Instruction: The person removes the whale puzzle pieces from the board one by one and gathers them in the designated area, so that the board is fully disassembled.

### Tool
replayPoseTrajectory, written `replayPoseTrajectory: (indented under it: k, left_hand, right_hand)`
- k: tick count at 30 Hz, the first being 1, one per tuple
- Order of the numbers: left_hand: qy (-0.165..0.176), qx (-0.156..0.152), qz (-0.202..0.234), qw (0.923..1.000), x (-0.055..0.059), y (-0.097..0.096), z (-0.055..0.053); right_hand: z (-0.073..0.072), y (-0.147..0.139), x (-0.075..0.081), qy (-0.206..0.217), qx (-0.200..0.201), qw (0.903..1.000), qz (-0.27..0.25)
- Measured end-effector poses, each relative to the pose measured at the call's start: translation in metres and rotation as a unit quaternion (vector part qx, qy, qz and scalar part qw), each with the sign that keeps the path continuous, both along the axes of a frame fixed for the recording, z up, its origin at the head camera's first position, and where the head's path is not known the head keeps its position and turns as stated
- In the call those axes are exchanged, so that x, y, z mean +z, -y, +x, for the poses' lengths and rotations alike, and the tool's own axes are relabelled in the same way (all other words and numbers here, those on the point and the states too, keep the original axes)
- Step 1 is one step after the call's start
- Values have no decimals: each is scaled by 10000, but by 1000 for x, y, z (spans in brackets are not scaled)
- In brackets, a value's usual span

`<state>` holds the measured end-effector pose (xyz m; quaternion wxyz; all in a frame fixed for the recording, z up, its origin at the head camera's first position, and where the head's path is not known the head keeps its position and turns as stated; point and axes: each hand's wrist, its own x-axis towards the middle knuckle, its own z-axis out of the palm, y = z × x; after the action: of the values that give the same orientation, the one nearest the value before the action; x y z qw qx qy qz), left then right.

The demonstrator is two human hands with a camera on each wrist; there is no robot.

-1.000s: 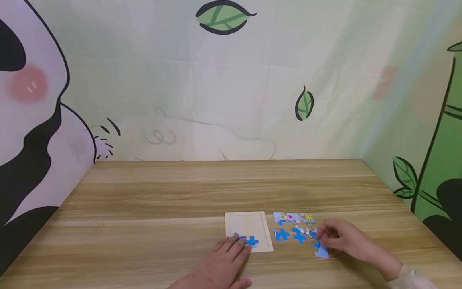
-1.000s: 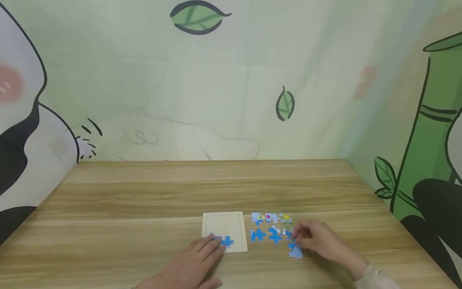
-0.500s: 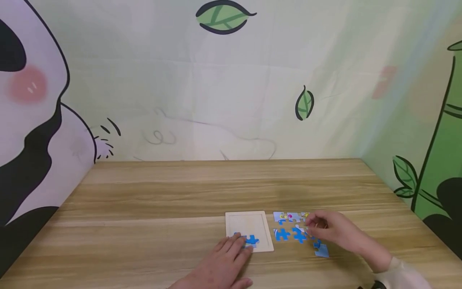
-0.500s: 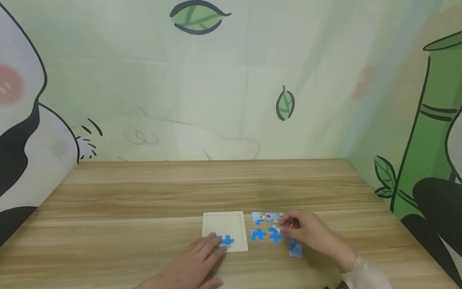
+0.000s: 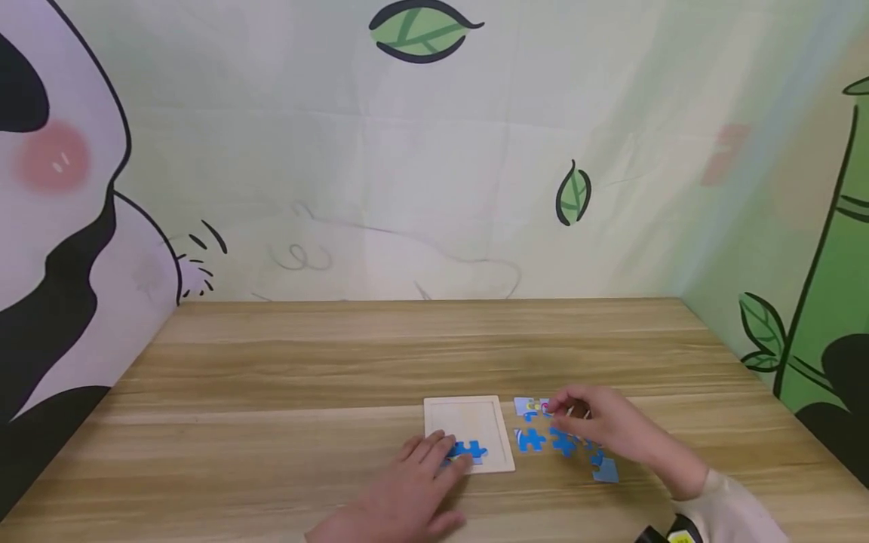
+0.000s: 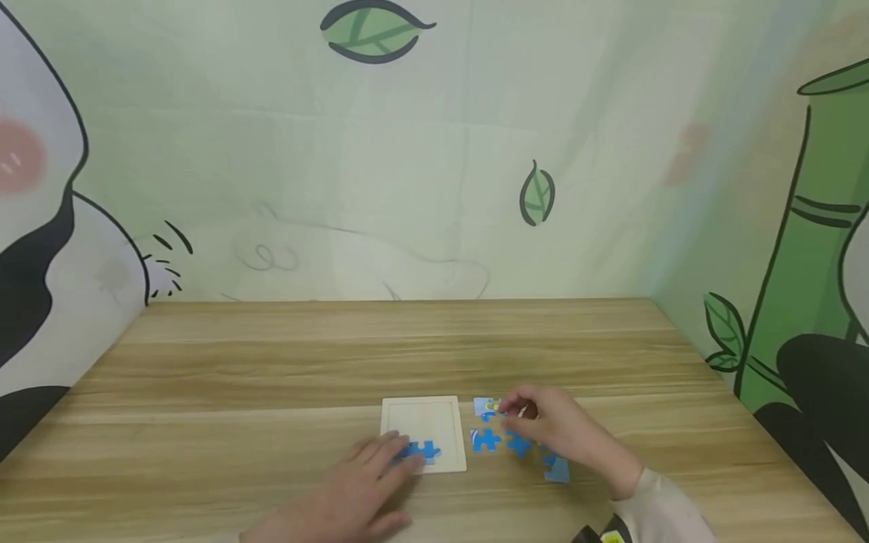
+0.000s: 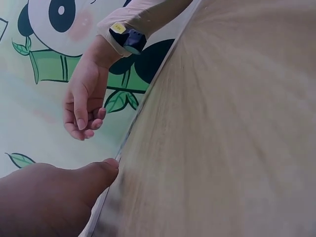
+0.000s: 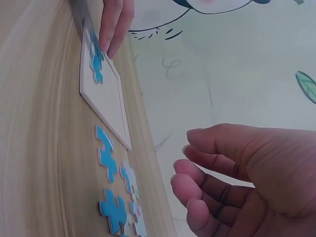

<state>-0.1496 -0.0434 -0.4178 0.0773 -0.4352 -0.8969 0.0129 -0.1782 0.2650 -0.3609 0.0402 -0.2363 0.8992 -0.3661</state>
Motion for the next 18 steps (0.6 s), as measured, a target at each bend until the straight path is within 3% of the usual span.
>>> replayPoseTrajectory:
  k: [10, 18]
  left_hand:
    - [247, -12, -178, 9995, 6, 9, -7]
    - [394, 22, -239, 9989, 7, 9, -9]
  right_hand:
    - [-5, 25, -4, 21, 148, 9999, -31]
    - [-6, 44, -6, -218, 276, 9993, 94]
